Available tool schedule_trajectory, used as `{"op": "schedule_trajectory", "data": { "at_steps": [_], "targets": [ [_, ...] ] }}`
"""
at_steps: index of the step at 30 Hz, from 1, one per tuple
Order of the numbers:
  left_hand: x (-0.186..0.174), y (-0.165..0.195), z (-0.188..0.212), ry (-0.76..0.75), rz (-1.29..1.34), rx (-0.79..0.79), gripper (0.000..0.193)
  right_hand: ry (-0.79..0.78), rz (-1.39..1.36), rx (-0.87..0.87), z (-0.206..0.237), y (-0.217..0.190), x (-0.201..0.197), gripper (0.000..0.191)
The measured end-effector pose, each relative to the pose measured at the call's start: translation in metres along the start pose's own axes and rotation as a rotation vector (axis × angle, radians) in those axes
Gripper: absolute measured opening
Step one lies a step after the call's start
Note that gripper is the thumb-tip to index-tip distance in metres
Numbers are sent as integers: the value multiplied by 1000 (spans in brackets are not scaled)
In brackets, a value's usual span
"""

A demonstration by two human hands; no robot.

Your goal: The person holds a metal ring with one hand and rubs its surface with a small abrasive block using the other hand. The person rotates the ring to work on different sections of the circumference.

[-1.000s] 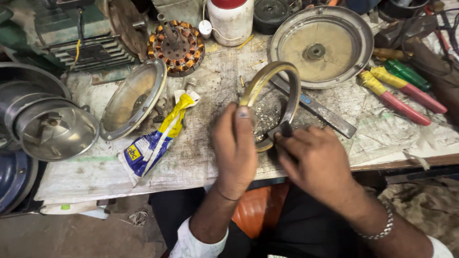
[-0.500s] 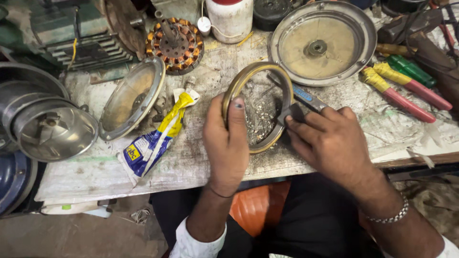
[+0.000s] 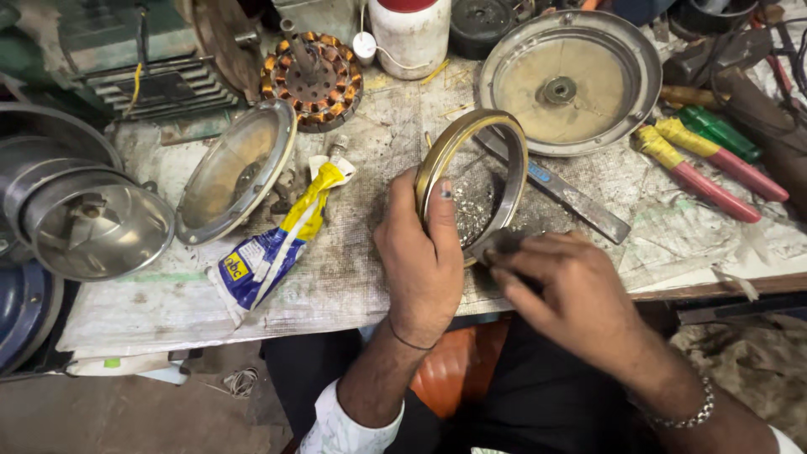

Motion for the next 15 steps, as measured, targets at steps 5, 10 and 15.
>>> {"op": "schedule_trajectory", "data": {
  "at_steps": [5, 10, 15],
  "targets": [
    [-3, -3, -4, -15, 8, -94, 23, -47, 216, 228, 4, 21, 9, 23],
    [-2, -2, -3, -7, 12, -44, 25, -61, 161, 153, 3, 13, 11, 29],
    [-2, -2, -3, 11, -8, 32, 24, -76, 170, 145, -1, -1, 5, 37]
  ]
}}
Point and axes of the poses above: each hand's wrist, its own z-axis away from the middle knuckle, its own x-axis out of the palm, y = z × x, the point moved 3 cm from there along -z, towards the middle knuckle, and after that the axes turned 5 degrees about x, right-handed, at the moved point
